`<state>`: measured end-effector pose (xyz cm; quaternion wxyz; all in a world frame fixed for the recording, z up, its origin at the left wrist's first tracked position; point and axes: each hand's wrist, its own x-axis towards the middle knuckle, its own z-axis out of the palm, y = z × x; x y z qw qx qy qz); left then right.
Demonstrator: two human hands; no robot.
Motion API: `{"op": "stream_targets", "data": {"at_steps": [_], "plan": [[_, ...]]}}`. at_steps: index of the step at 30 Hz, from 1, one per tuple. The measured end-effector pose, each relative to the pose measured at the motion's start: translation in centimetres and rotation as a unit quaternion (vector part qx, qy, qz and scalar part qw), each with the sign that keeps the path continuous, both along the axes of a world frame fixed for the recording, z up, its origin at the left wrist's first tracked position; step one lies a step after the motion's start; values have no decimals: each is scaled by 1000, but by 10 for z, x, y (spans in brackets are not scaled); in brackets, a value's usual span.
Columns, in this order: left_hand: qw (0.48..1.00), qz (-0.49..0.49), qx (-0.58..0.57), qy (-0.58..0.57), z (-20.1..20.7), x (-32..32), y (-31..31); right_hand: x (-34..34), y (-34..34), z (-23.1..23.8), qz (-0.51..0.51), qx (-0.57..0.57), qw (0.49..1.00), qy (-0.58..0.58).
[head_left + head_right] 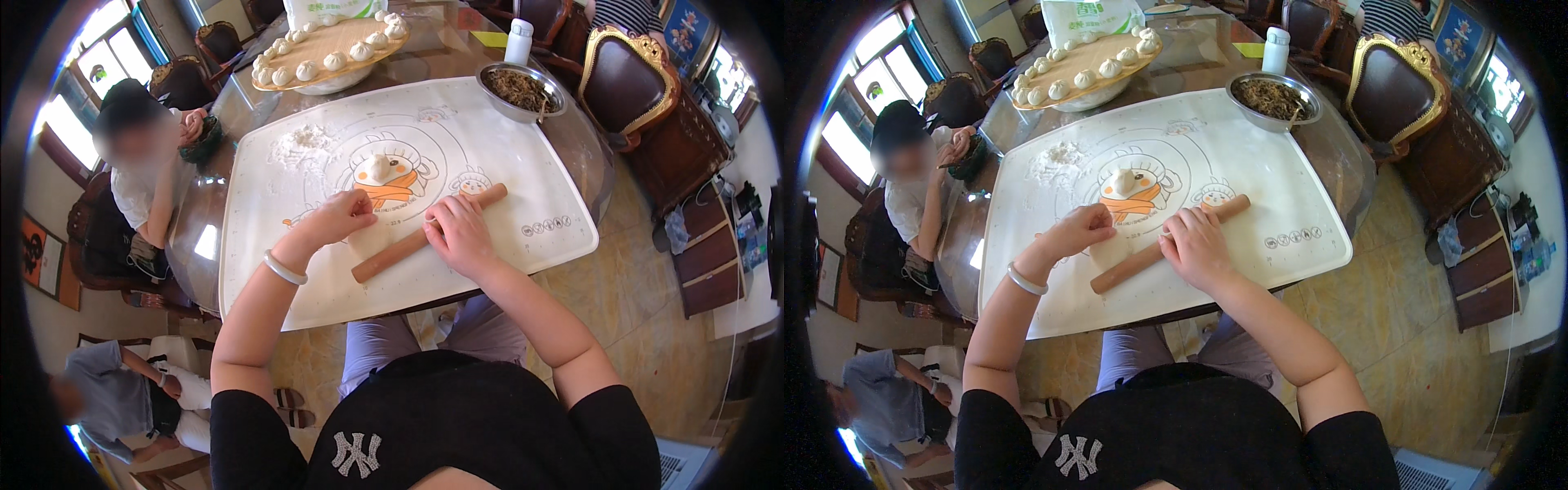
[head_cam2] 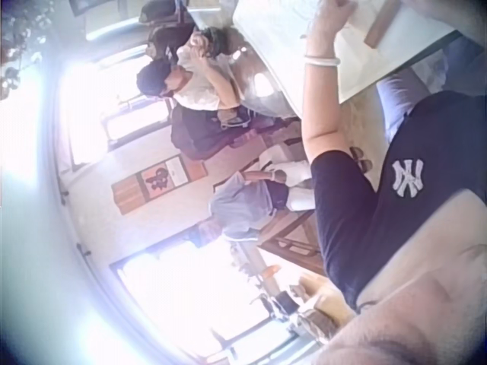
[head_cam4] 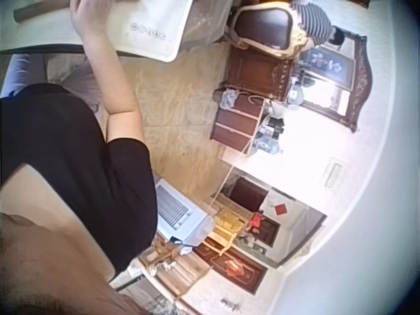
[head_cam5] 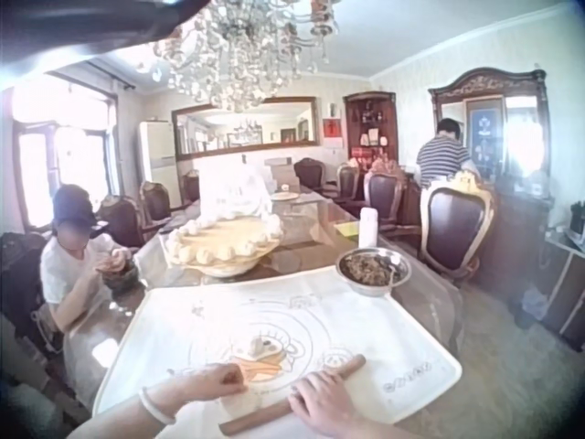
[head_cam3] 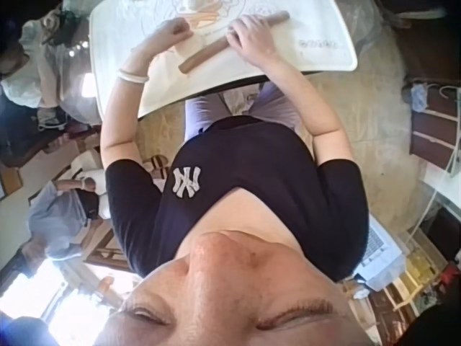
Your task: The person rolls out pieces of dough using a wooden pin on a mat and places them on a large circular tray.
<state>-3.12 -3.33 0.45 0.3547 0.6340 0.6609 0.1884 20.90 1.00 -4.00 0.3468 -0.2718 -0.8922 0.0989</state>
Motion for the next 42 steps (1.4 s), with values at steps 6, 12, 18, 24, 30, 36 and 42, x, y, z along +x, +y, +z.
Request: {"op": "stream_targets", "data": {"at_steps": [6,12,18,24,30,36,42], "plan": [[989,61,44,-124,-15,6,11,-2,0,2,-10,-9,1000,-18],[995,-36,56,-68,-20,17,28,-10,5,-4,-59,21,986,-154],[993,-11,84,-87,-30,15,27,-45,29,4,-92,-8,969,-231],[989,3,150,-13,-33,8,32,-84,62,5,-147,-27,964,-220],[988,15,138,-61,-27,5,24,-40,24,3,-96,-41,970,-220],[985,77,59,-142,-24,1,20,3,-15,4,-90,19,966,-243],[989,20,116,-86,-25,3,20,-77,40,7,-153,-48,965,-206]]}}
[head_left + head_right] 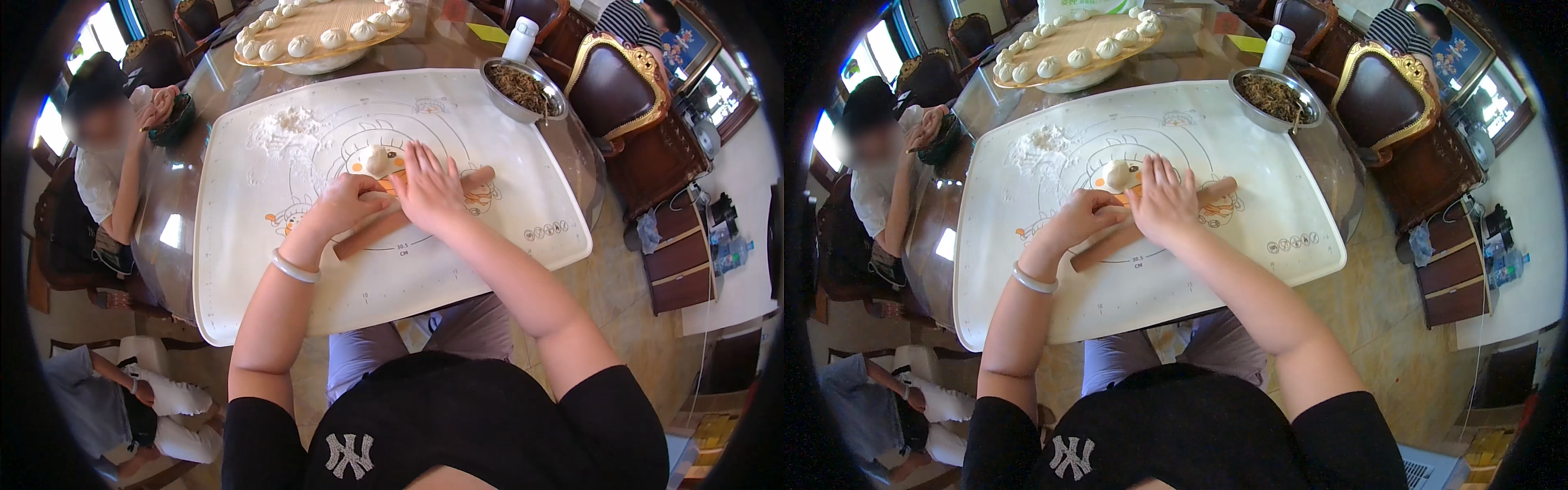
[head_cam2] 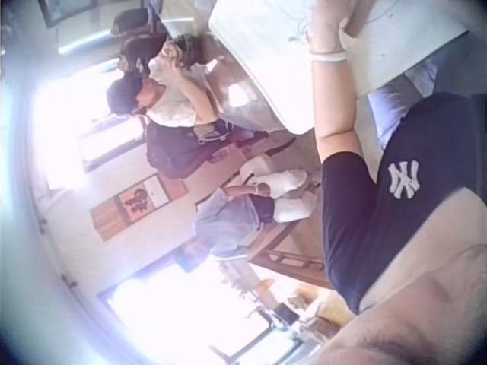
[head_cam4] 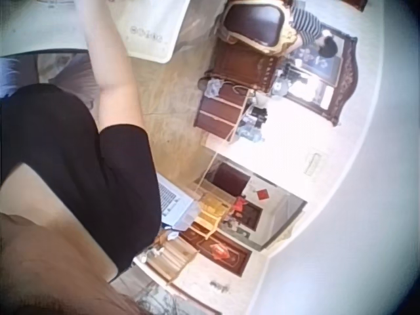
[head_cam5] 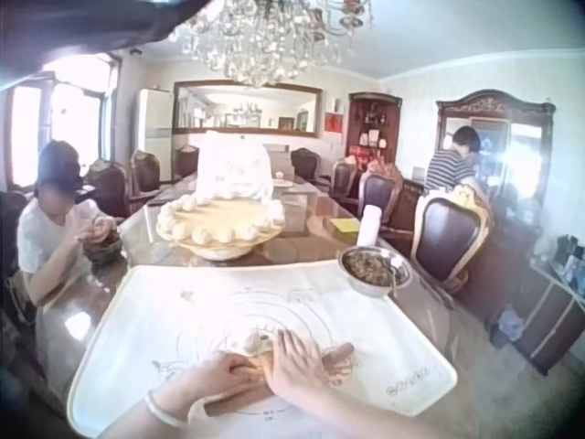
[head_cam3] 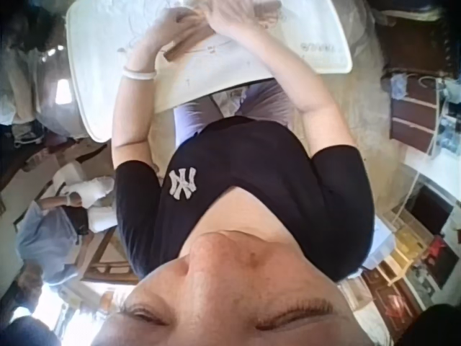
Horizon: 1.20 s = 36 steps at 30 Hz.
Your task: The person rolls out pieces of dough using a wooden pin on a mat and places them on a large circular tray.
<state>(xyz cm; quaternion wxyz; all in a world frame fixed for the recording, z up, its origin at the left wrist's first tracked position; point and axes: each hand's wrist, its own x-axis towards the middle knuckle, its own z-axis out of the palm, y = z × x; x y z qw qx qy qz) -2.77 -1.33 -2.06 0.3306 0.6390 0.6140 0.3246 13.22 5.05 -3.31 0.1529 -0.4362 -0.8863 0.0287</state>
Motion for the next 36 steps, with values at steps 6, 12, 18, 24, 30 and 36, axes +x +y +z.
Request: {"op": "stream_targets", "data": {"at_steps": [6,12,18,24,30,36], "plan": [[999,20,-1,37,1,-8,3,-25,21,-1,-15,-17,1000,-11],[991,47,-64,-110,-2,-9,1,74,-50,0,92,10,995,-45],[983,-4,-99,-153,6,0,-4,71,-55,3,91,37,995,-36],[1000,5,-6,5,-10,-5,5,-18,15,-2,-11,-20,1000,-13],[998,48,-8,48,-5,-7,5,-14,11,0,1,-27,1000,3],[984,58,-91,-143,0,-12,2,84,-61,-2,85,55,994,-29]]}}
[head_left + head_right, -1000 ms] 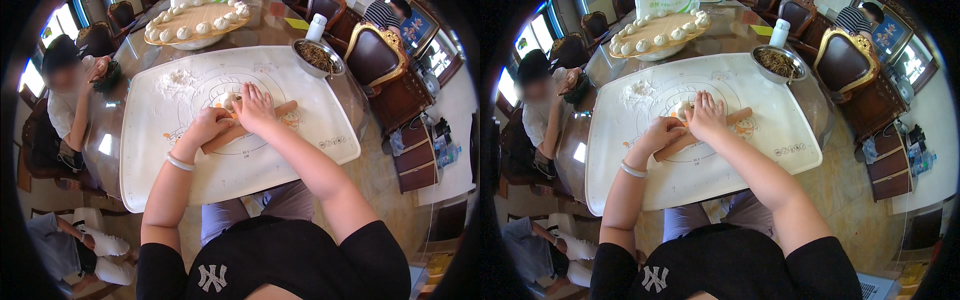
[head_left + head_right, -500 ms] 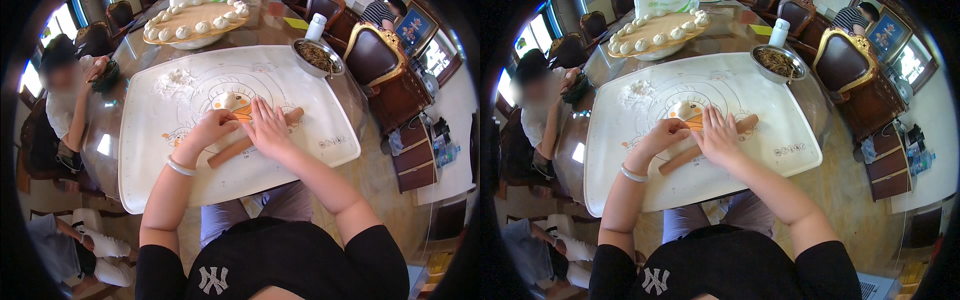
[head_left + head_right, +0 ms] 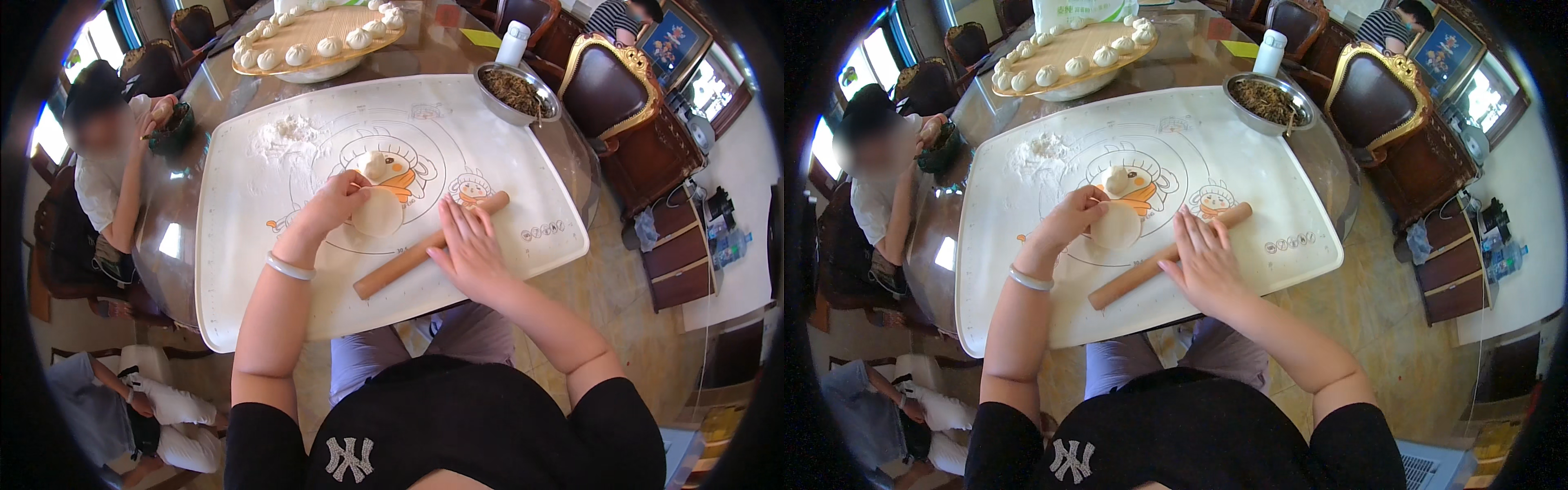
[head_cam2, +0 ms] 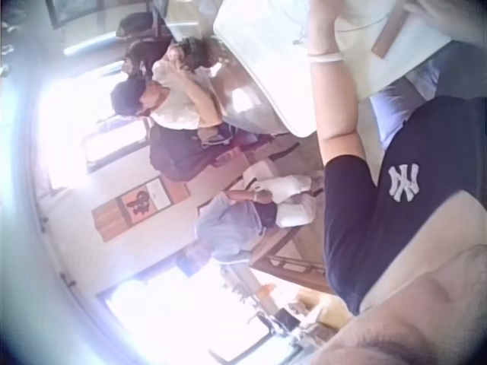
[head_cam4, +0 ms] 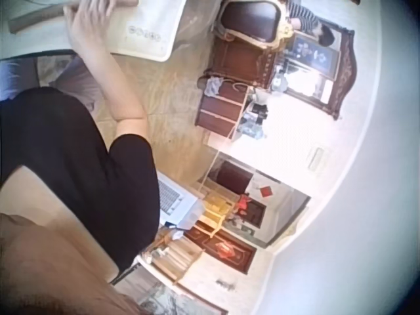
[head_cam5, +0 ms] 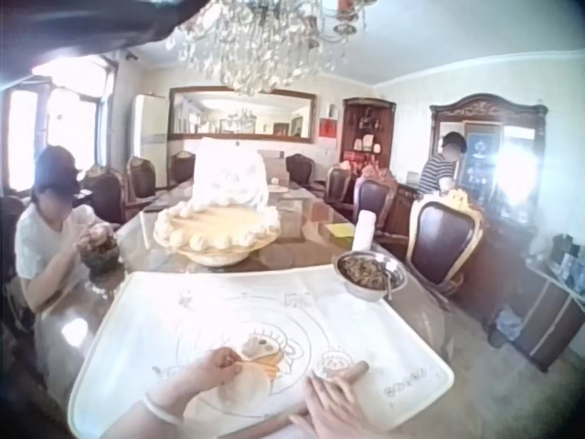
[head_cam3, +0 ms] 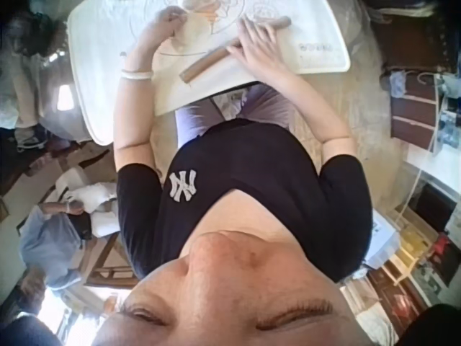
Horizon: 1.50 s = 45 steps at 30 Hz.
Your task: The person rolls out pieces of dough using a wooden pin on a mat and places them on a large circular tray.
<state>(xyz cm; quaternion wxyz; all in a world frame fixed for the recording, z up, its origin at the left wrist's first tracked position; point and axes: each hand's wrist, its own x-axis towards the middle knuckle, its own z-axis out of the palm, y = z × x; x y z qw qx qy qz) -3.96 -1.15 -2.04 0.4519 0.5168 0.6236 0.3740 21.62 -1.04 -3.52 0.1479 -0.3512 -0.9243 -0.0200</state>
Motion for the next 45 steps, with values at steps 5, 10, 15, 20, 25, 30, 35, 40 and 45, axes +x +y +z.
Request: {"op": "stream_targets", "data": {"at_steps": [5,10,15,20,25,30,35,40,45], "plan": [[998,-29,-22,-50,1,-3,-3,-7,0,3,2,4,1000,13],[987,-44,68,136,-9,2,0,-74,55,-1,-72,-45,996,23],[975,11,110,195,-3,-2,5,-127,92,4,-143,-59,988,22],[992,-5,30,124,-5,-8,4,-90,62,5,-111,-90,988,59],[1000,-18,-7,18,0,-13,1,-3,15,-1,4,-13,1000,2],[999,-43,3,20,-1,-19,-2,3,10,9,23,-6,1000,8],[989,-68,-36,124,2,-24,1,-33,31,-3,-16,39,997,59],[998,-14,-53,-6,8,-12,-5,-34,31,5,-7,-39,998,47],[998,-59,-33,-8,8,1,-9,-17,18,3,2,-25,999,34]]}}
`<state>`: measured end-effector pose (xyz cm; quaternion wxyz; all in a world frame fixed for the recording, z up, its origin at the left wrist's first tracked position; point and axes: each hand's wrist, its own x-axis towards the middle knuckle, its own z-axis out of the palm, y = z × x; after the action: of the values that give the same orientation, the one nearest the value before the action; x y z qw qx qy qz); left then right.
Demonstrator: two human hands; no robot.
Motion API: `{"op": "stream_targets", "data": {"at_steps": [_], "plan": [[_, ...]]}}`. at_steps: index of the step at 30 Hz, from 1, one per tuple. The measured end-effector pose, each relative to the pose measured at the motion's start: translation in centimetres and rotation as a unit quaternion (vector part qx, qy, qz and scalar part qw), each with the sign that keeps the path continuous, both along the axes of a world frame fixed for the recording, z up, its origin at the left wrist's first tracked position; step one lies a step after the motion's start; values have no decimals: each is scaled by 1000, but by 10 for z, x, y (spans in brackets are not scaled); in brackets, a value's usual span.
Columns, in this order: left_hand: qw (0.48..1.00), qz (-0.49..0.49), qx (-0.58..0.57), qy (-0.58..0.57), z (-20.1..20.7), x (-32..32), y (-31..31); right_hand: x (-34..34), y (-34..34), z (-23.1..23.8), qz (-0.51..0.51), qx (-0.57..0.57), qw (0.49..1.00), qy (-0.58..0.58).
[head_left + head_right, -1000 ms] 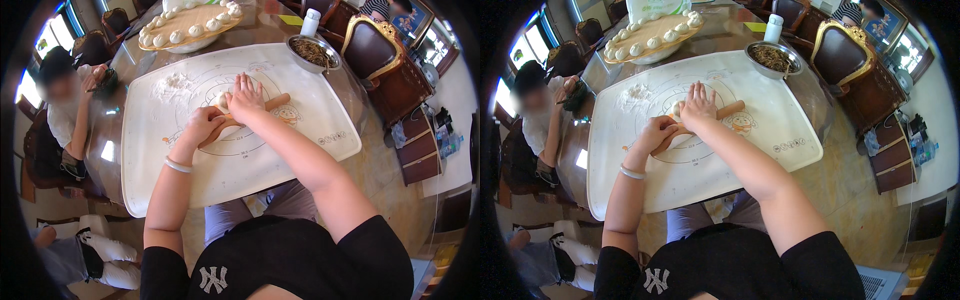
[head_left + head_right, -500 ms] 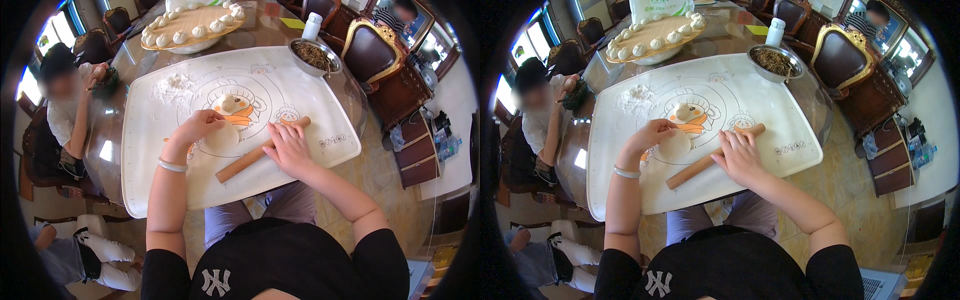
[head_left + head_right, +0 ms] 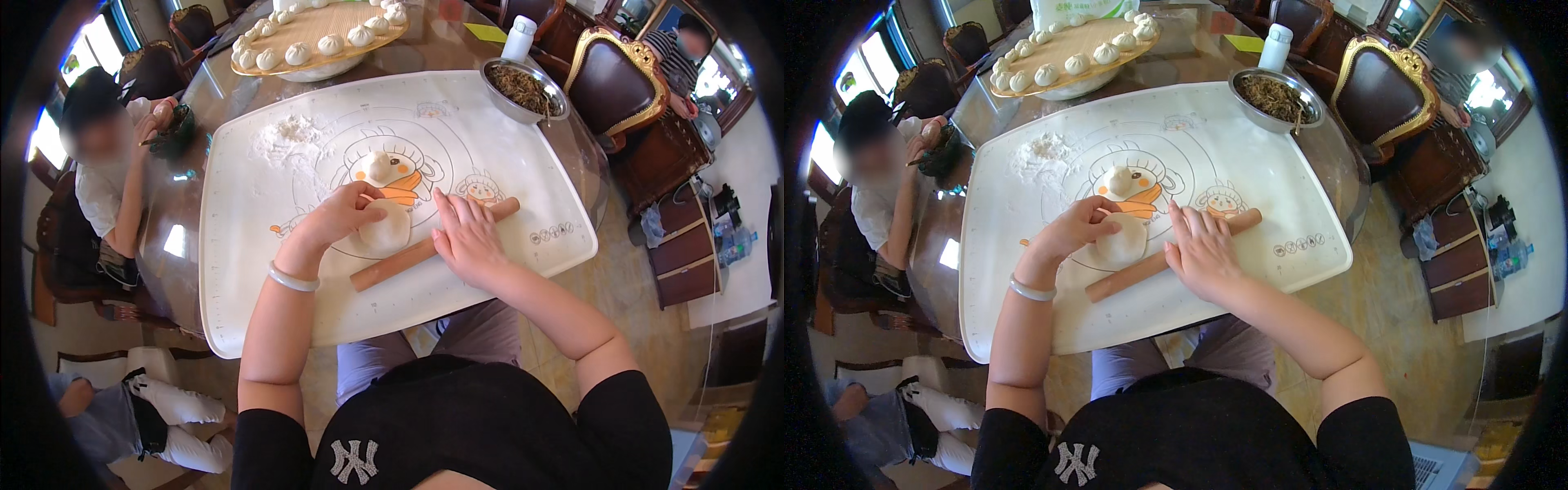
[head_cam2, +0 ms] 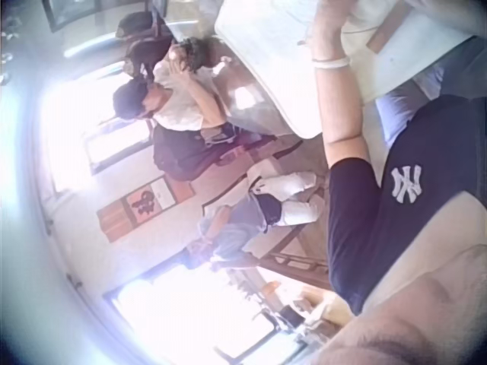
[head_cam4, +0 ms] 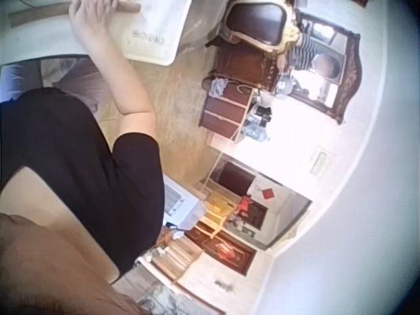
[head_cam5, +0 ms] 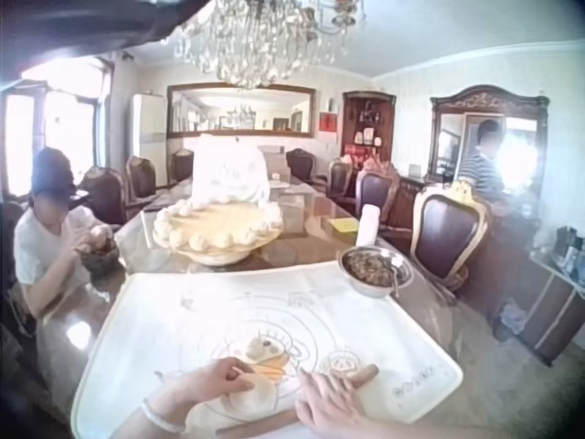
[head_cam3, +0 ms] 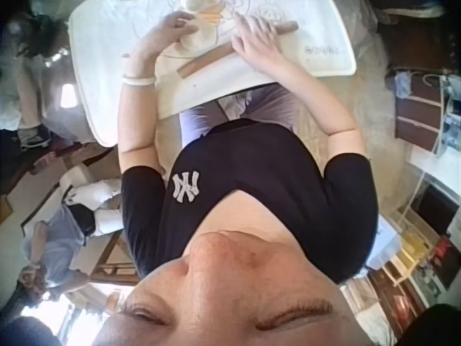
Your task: The person rolls out pieces of dough using a wooden pin on a mat and places them on a large circular tray.
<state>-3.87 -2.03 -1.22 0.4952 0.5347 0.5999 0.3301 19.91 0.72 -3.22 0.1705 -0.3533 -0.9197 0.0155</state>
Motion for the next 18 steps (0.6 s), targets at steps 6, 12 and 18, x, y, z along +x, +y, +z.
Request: {"op": "stream_targets", "data": {"at_steps": [6,12,18], "plan": [[982,10,102,160,-4,12,2,-46,47,-5,-67,15,998,5],[974,60,114,186,-9,-6,11,-88,85,-9,-113,58,992,12],[998,39,11,47,-8,-8,7,-15,9,-8,-35,-1,999,3]]}}
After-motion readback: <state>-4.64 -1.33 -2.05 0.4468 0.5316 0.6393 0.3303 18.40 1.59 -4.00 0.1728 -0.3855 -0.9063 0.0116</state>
